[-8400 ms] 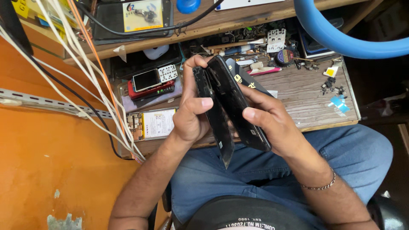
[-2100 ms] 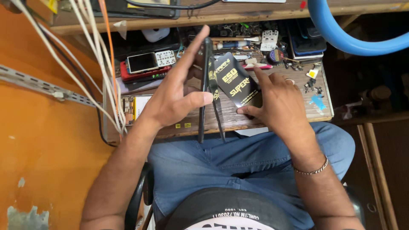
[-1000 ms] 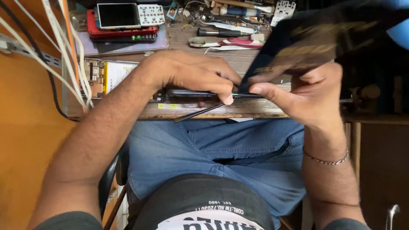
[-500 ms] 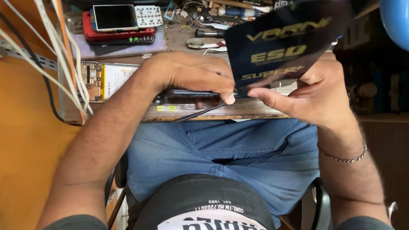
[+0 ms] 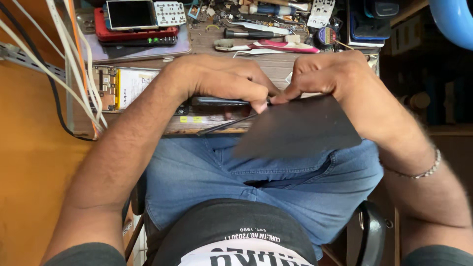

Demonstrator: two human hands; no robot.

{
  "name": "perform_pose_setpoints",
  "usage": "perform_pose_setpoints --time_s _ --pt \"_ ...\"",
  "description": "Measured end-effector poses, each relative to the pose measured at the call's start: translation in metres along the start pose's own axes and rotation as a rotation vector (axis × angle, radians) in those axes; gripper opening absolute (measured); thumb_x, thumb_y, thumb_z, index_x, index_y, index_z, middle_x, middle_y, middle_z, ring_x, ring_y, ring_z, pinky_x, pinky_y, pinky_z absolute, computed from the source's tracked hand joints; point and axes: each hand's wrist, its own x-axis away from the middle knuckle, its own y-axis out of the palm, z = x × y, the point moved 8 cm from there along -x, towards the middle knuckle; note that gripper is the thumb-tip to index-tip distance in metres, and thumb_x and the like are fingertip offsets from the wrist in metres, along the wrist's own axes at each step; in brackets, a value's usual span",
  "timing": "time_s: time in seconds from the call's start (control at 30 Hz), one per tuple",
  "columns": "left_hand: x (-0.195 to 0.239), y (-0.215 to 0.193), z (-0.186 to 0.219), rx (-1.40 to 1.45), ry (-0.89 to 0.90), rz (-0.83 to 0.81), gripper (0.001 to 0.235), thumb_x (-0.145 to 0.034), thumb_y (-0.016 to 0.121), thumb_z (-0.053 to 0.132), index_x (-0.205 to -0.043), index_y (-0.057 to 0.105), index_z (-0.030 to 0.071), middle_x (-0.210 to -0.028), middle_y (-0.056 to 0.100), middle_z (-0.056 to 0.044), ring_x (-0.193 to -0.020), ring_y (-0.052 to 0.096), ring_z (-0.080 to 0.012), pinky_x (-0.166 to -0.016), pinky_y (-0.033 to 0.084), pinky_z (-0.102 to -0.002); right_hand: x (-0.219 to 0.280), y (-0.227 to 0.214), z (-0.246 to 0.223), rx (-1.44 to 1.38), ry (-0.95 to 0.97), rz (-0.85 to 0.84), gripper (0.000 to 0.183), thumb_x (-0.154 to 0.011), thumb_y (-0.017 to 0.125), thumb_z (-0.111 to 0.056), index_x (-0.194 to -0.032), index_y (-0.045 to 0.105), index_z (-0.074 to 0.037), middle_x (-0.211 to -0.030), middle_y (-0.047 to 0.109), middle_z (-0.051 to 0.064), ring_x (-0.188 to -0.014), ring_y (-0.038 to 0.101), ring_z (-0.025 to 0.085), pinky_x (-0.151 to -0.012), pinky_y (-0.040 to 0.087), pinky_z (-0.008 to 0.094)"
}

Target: The person uses a thin metal prying tool to carefully separate the back cover of a black smartphone along its edges. They repeatedly insert the tool into the seam, rotate the phone, and pry at different points to loosen the adhesive or clips holding the cover in place.

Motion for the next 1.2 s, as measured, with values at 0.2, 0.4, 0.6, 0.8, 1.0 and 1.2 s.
perform_pose_setpoints --time_s 0.2,0.4,0.6,0.8,1.0,1.2 --pt "-0.003 0.001 -0.004 -0.02 -0.007 -0.01 0.035 -0.083 0.06 0.031 -0.09 0.076 0.001 -0.064 0.068 -0.004 -0.051 0.061 -0.0106 -0.047 0.049 -0.03 -0.005 0.002 0.001 0.01 0.063 -0.077 0.026 -0.07 0.083 -0.011 -0.096 0.078 -0.009 -0.074 0.063 0.004 -0.069 0.065 0.019 -0.061 0.05 0.032" --pt "-0.004 -0.003 0.001 -0.154 0.054 0.046 0.034 -0.081 0.062 0.033 -0.094 0.08 0.008 -0.067 0.071 -0.001 -0.054 0.062 -0.0082 -0.048 0.049 -0.028 -0.002 0.002 0.006 0.003 0.033 -0.117 0.03 -0.065 0.082 -0.01 -0.094 0.077 -0.007 -0.074 0.064 0.005 -0.07 0.066 0.019 -0.063 0.052 0.032" --pt "-0.007 -0.001 -0.012 -0.087 -0.063 -0.005 0.044 -0.081 0.067 0.037 -0.092 0.077 -0.004 -0.067 0.07 -0.008 -0.052 0.063 -0.0159 -0.048 0.05 -0.033 0.007 0.0 0.018 -0.024 0.04 -0.059 0.015 -0.078 0.079 -0.003 -0.091 0.077 -0.01 -0.078 0.069 0.001 -0.068 0.067 0.014 -0.062 0.053 0.028" --pt "-0.005 0.0 0.015 -0.155 0.322 0.028 0.049 -0.08 0.063 0.033 -0.121 0.071 0.006 -0.084 0.076 0.002 -0.064 0.067 -0.0063 -0.056 0.053 -0.027 0.014 -0.001 0.015 0.006 0.125 -0.025 0.024 -0.067 0.086 -0.006 -0.089 0.077 -0.006 -0.072 0.066 0.002 -0.063 0.062 0.013 -0.054 0.047 0.03" --pt "-0.009 0.002 -0.006 -0.062 0.014 -0.026 0.034 -0.081 0.067 0.036 -0.096 0.073 0.006 -0.067 0.067 -0.002 -0.052 0.064 -0.0113 -0.045 0.053 -0.03 0.013 0.004 0.011 -0.081 0.08 0.067 0.01 -0.079 0.083 -0.004 -0.086 0.076 -0.006 -0.074 0.067 0.003 -0.066 0.063 0.011 -0.057 0.047 0.029" --pt "-0.01 0.0 -0.014 -0.055 -0.047 -0.025 0.039 -0.085 0.066 0.033 -0.096 0.076 -0.003 -0.069 0.069 -0.008 -0.055 0.065 -0.0148 -0.048 0.051 -0.033 0.016 -0.006 0.025 -0.117 0.219 0.005 0.014 -0.076 0.082 -0.006 -0.088 0.075 -0.006 -0.079 0.072 0.002 -0.068 0.07 0.014 -0.058 0.055 0.026"
